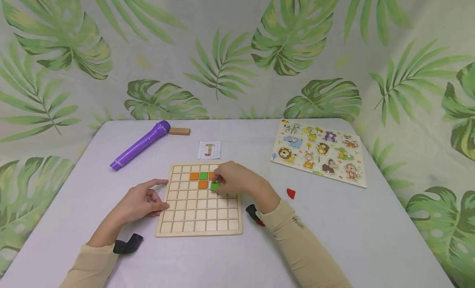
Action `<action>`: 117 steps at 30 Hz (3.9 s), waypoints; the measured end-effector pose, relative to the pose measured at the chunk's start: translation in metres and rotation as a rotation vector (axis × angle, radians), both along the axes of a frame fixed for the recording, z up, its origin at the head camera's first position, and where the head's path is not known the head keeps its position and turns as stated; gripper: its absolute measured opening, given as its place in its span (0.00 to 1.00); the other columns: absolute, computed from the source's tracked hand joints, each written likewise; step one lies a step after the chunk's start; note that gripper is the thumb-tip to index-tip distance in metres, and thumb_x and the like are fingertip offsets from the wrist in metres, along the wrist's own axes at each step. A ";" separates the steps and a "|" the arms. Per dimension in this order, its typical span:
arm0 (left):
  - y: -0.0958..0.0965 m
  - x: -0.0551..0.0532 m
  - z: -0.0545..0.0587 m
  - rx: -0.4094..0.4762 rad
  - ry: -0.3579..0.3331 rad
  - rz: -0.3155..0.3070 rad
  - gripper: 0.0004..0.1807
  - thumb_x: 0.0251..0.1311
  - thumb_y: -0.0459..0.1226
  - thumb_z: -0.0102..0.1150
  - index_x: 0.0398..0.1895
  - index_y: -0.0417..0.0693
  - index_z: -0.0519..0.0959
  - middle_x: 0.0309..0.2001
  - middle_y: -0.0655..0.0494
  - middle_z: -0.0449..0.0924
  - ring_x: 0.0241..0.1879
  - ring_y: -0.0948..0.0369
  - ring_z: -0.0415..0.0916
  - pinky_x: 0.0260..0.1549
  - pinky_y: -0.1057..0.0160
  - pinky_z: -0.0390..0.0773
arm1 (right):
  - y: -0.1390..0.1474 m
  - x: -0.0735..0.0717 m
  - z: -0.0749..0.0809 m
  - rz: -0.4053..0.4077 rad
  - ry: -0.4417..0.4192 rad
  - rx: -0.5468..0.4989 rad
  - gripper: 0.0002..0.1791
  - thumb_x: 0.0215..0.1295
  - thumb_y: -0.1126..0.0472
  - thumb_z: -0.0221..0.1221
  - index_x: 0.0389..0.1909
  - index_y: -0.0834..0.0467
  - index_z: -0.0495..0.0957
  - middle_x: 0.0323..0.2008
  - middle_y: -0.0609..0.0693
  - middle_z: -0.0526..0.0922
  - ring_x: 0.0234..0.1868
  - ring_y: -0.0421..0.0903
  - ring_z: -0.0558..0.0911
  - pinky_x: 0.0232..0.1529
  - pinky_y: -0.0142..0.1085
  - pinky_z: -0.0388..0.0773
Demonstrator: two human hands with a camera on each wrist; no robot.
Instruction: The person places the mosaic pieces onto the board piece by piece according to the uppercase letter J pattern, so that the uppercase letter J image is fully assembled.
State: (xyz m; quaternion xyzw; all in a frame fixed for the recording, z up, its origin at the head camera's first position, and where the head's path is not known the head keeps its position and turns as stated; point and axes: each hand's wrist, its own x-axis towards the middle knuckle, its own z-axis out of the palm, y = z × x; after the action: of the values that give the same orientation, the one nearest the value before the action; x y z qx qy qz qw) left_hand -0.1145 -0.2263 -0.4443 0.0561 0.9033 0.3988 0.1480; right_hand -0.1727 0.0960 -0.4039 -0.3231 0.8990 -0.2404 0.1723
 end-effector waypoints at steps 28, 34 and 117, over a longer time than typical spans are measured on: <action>0.001 0.000 0.001 -0.011 -0.002 0.000 0.43 0.58 0.38 0.79 0.77 0.45 0.70 0.26 0.57 0.83 0.23 0.61 0.81 0.27 0.62 0.76 | -0.029 0.007 -0.009 0.106 0.051 -0.009 0.10 0.68 0.62 0.73 0.47 0.58 0.90 0.43 0.49 0.88 0.43 0.41 0.83 0.48 0.32 0.81; 0.000 0.000 0.001 -0.005 0.002 -0.007 0.44 0.58 0.38 0.80 0.77 0.45 0.70 0.27 0.57 0.83 0.23 0.62 0.81 0.26 0.63 0.76 | -0.032 0.008 -0.006 0.111 0.056 -0.001 0.10 0.67 0.63 0.73 0.47 0.58 0.90 0.44 0.49 0.88 0.43 0.43 0.83 0.48 0.32 0.81; 0.000 -0.001 -0.001 -0.009 -0.003 -0.012 0.44 0.58 0.38 0.80 0.78 0.45 0.70 0.26 0.57 0.84 0.23 0.61 0.81 0.26 0.64 0.76 | 0.153 0.071 -0.011 -0.228 -0.027 0.066 0.18 0.61 0.51 0.78 0.48 0.55 0.87 0.36 0.43 0.81 0.40 0.40 0.77 0.44 0.32 0.78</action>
State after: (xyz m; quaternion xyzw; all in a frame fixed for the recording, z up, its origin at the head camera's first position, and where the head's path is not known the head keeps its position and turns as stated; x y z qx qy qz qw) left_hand -0.1156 -0.2261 -0.4450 0.0602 0.9044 0.3941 0.1521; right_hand -0.1014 0.2486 -0.4148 -0.2096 0.9349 -0.2332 0.1662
